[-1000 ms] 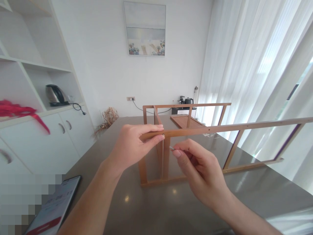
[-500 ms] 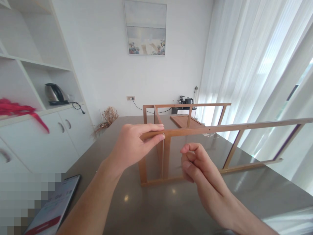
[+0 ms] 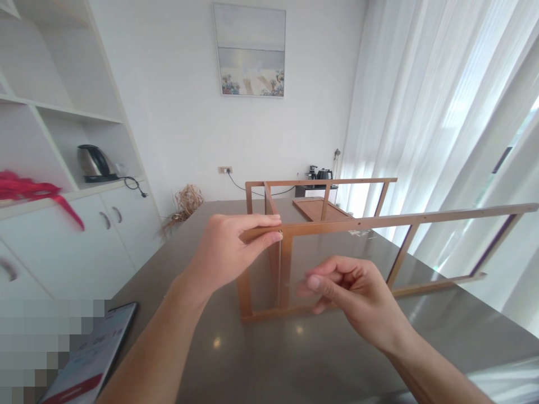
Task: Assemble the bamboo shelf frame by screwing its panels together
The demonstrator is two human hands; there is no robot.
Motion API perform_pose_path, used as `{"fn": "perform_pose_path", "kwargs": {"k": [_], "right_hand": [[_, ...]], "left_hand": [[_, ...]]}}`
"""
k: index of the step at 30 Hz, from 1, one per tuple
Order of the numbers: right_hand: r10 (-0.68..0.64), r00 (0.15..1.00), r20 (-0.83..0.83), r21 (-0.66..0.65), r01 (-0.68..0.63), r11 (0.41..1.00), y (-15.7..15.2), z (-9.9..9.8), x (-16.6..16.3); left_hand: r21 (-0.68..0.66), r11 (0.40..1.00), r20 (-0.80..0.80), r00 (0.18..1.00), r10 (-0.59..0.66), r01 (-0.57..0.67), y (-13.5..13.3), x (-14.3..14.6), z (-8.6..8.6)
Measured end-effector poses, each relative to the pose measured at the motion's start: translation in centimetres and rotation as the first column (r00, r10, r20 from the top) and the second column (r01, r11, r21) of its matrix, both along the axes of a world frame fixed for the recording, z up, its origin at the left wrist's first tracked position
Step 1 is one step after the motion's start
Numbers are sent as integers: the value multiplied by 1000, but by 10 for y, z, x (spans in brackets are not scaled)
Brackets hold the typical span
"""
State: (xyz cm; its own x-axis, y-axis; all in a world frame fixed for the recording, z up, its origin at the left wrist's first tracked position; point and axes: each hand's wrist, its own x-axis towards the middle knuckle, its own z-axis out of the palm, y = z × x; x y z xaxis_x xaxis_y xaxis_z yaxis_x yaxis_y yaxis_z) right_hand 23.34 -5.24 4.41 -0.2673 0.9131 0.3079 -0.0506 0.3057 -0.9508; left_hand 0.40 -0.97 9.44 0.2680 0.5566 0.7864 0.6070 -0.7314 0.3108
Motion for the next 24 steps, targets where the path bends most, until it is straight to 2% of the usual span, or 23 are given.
{"fn": "perform_pose_path", "kwargs": {"k": [2, 4, 6, 8, 15, 21, 24], "right_hand": [[-175, 984, 13, 182, 170, 968, -1, 2, -2], [-364, 931, 19, 397, 327, 857, -2, 5, -4], [-486, 874, 18, 570, 390, 723, -1, 8, -6], [-528, 849, 21, 666, 382, 641, 2, 11, -9], [-505, 863, -14, 717, 360, 596, 18, 13, -16], [-487, 873, -15, 719, 348, 602, 21, 12, -16], [-498, 867, -6, 739, 339, 582, 21, 13, -15]], "left_hand": [[-9, 1000, 6, 1000, -3, 3, 0, 0, -1], [-17, 1000, 12, 1000, -5, 6, 1, 0, -1], [-23, 1000, 19, 1000, -8, 9, 1, 0, -2], [-25, 1000, 29, 999, -14, 14, 1, -1, -3], [-48, 999, 29, 999, -20, 22, 1, -1, -1], [-57, 998, 37, 999, -20, 22, 1, 0, -1], [-61, 998, 46, 999, -28, 31, 1, 0, -1]]}}
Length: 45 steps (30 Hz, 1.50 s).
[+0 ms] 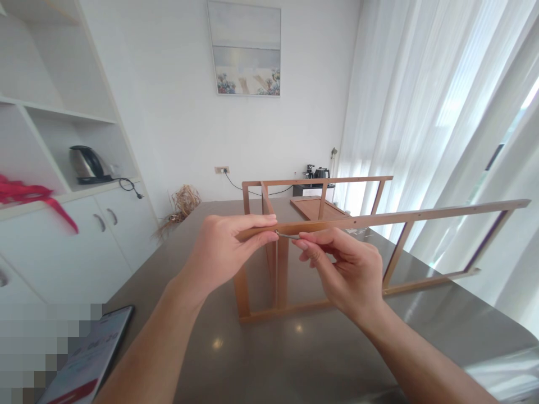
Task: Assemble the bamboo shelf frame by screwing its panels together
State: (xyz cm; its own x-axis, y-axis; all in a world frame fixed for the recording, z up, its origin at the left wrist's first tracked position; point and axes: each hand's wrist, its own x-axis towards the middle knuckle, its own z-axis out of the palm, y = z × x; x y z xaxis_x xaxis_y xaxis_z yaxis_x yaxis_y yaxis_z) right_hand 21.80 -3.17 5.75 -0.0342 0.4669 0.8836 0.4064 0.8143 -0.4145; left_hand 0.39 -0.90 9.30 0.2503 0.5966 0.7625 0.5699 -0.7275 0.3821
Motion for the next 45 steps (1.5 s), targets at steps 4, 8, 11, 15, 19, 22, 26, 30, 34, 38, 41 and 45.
{"fn": "perform_pose_path", "kwargs": {"k": [4, 8, 11, 15, 19, 22, 26, 30, 34, 38, 41, 45], "right_hand": [[-20, 999, 34, 32, 19, 999, 1, 1, -1], [-67, 994, 83, 109, 58, 992, 1, 1, -3], [-154, 979, 130, 243, 119, 963, -1, 2, -4], [-229, 953, 199, 419, 129, 899, -5, 4, -7], [-281, 915, 291, 494, 107, 863, -9, 6, -9], [-333, 884, 328, 527, 121, 841, -13, 7, -11], [-399, 847, 352, 546, 160, 822, -17, 10, -14], [-443, 827, 346, 543, 209, 813, -18, 11, -17], [-417, 841, 346, 513, 203, 834, -18, 13, -19], [-411, 832, 373, 501, 193, 844, -19, 14, -16], [-401, 837, 372, 500, 183, 847, -20, 13, -15], [-326, 897, 300, 386, 198, 901, -22, 11, -19]], "left_hand": [[1, 1000, 13, 1000, -8, 8, 0, 0, 0], [9, 1000, 14, 1000, -12, 12, 1, -1, 0], [18, 1000, 9, 1000, -10, 10, 2, -1, 0], [26, 1000, 5, 1000, -10, 10, 2, -1, -2], [49, 999, -2, 1000, 3, -3, 3, -1, -2], [56, 998, -20, 1000, 12, -10, 2, 0, -1], [69, 997, -46, 998, 30, -26, 1, 0, -1], [72, 997, -49, 998, 31, -27, 1, 0, -1], [67, 997, -38, 999, 27, -25, 1, -1, -1], [53, 999, -33, 999, 14, -12, 1, -1, -1], [46, 999, -28, 1000, 12, -10, 1, -1, -1], [46, 999, -16, 1000, 7, -6, 1, 0, -1]]}}
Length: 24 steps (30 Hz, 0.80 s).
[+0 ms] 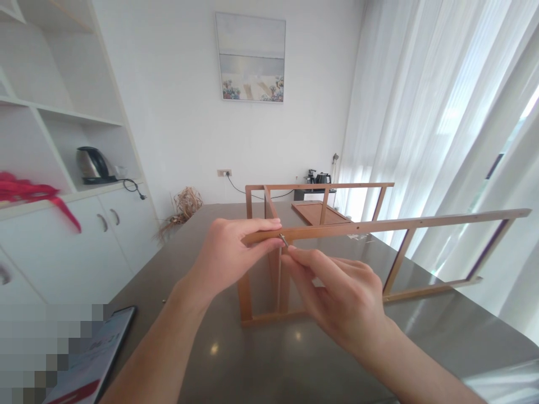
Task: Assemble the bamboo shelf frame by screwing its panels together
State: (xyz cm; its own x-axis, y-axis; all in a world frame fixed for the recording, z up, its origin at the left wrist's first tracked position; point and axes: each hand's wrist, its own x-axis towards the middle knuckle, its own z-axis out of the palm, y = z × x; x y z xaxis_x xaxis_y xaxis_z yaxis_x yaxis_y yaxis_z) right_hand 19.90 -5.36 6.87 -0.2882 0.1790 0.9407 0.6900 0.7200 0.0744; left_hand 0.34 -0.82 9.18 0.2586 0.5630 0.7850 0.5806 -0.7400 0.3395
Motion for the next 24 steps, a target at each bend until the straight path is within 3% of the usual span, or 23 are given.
{"fn": "perform_pose_path", "kwargs": {"k": [4, 9, 17, 19, 24], "right_hand": [[55, 994, -90, -189, -71, 979, -5, -1, -4], [124, 973, -196, -390, -193, 901, -14, -1, -2], [201, 918, -342, -538, -367, 759, -15, -5, 0], [229, 904, -362, -508, -397, 765, -13, -6, 0], [250, 931, -265, -382, -339, 860, -9, -2, 2]], "left_hand": [[8, 1000, -2, 1000, 18, -18, -1, 1, 0], [-5, 1000, 2, 1000, 10, -10, 0, 1, 1], [-7, 1000, 3, 1000, 3, -3, -1, 1, 2], [-6, 1000, 2, 1000, 5, -5, -1, 1, 2], [6, 1000, 7, 1000, 12, -12, 0, 1, 1]]}}
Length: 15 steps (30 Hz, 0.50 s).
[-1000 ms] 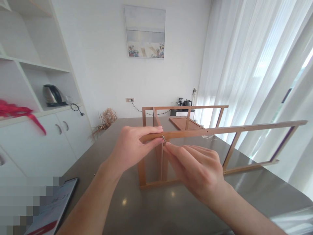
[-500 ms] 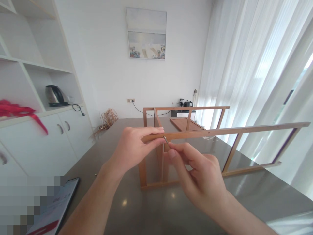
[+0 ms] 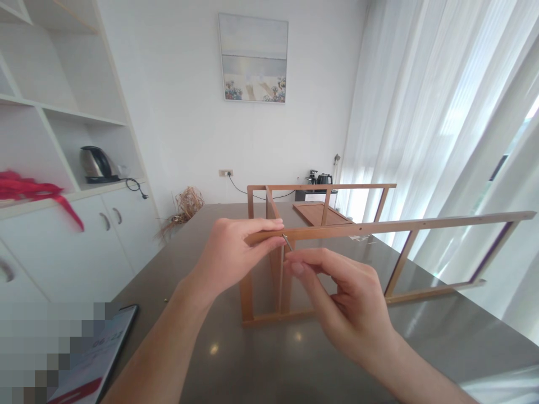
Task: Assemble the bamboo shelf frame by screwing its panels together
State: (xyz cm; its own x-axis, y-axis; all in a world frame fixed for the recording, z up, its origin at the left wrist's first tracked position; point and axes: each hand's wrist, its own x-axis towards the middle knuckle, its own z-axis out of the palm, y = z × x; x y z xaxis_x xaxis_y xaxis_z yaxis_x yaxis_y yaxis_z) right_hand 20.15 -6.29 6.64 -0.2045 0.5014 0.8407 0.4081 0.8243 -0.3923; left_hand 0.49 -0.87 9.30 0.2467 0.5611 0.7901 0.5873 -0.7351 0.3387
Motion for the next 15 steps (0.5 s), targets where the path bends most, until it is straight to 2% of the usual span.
{"fn": "perform_pose_path", "kwargs": {"k": [8, 15], "right_hand": [[42, 994, 105, 101, -53, 993, 5, 3, 9], [7, 989, 146, 191, -35, 981, 6, 2, 13]], "left_hand": [[-2, 1000, -7, 1000, -10, 10, 1, -1, 0], [42, 999, -34, 999, 30, -29, 1, 0, -2]]}}
